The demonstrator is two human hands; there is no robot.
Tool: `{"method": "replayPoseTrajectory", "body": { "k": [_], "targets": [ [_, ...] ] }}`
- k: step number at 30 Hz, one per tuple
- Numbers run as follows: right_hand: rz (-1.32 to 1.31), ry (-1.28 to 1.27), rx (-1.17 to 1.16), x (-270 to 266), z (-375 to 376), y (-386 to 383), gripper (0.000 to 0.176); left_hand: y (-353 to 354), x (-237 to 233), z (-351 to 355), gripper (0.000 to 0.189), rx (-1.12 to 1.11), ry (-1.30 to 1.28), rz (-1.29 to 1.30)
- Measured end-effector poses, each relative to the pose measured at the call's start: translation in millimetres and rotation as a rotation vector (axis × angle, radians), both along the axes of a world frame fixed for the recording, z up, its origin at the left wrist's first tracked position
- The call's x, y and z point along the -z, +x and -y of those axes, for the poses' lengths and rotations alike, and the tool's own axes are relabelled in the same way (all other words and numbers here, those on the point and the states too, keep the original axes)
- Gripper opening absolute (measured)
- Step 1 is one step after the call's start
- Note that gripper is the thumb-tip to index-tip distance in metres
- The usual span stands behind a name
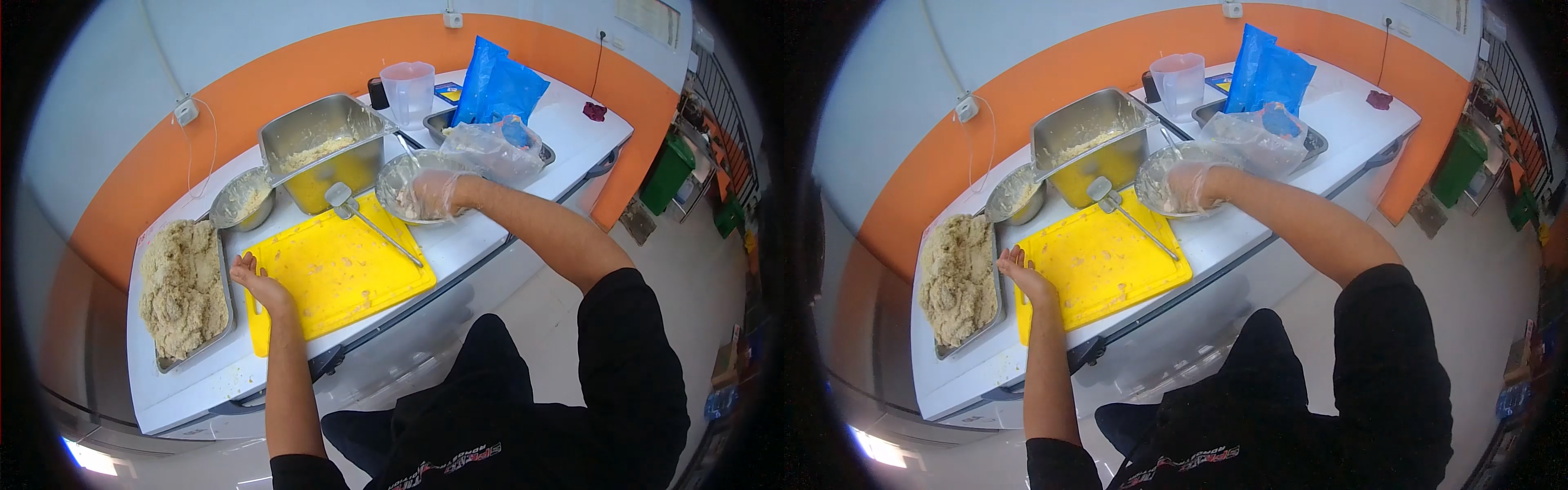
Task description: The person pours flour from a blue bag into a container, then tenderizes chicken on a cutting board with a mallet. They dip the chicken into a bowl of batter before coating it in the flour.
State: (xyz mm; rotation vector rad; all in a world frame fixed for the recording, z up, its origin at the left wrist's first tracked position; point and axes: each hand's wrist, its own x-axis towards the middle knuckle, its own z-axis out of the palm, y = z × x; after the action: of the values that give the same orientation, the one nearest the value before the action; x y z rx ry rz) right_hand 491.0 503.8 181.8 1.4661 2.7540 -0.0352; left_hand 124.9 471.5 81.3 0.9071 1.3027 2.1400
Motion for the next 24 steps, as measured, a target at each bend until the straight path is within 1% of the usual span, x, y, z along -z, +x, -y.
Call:
{"method": "replayPoseTrajectory", "body": {
  "k": [1,3,4,6,7,9,10,12,13,15,16,18,20,22,23,24],
  "targets": [
    [0.000,0.000,-0.002,2,-6,5,0.035,1,0,1,0.071,-0.002,-0.004,-0.006],
    [-0.007,-0.075,0.050,-20,-8,9,0.039,0,-1,2,0.070,-0.006,-0.006,-0.015],
    [-0.011,-0.074,0.048,-32,-10,11,0.039,-1,1,2,0.070,-0.004,-0.003,-0.026],
    [-0.011,0.016,0.036,-59,-16,22,0.040,-1,1,1,0.070,0.002,0.001,-0.035],
    [-0.012,0.015,0.038,-69,-17,26,0.040,-1,1,1,0.070,0.003,0.003,-0.022],
    [-0.127,0.126,0.104,-87,-16,32,0.037,-1,2,0,0.070,0.006,0.004,-0.010],
    [-0.129,0.125,0.107,-96,-14,34,0.037,-1,2,0,0.071,0.006,0.009,-0.008],
    [-0.088,0.200,0.109,-113,-7,32,0.036,-2,4,-1,0.071,0.007,0.012,-0.008],
    [-0.089,0.199,0.111,-119,-3,30,0.036,-3,5,-2,0.071,0.004,0.011,-0.008],
    [-0.004,0.181,0.110,-126,3,23,0.034,-2,3,-2,0.071,0.000,0.009,-0.010],
    [-0.006,0.179,0.111,-124,4,20,0.034,-2,3,-1,0.071,0.000,0.009,-0.008],
    [0.115,0.144,0.025,-118,5,11,0.032,0,1,1,0.070,0.002,0.009,-0.010],
    [0.217,0.072,0.156,-96,11,-11,0.025,1,-1,3,0.069,0.005,0.009,-0.005],
    [0.328,0.101,-0.037,-49,1,-14,0.030,-1,2,1,0.069,0.010,0.010,-0.009],
    [0.326,0.105,-0.031,-26,-6,-13,0.030,-2,3,0,0.068,0.011,0.013,-0.011],
    [0.254,0.130,-0.038,-6,-13,-12,0.036,-2,3,-1,0.068,0.014,0.019,-0.013]
  ]
}}
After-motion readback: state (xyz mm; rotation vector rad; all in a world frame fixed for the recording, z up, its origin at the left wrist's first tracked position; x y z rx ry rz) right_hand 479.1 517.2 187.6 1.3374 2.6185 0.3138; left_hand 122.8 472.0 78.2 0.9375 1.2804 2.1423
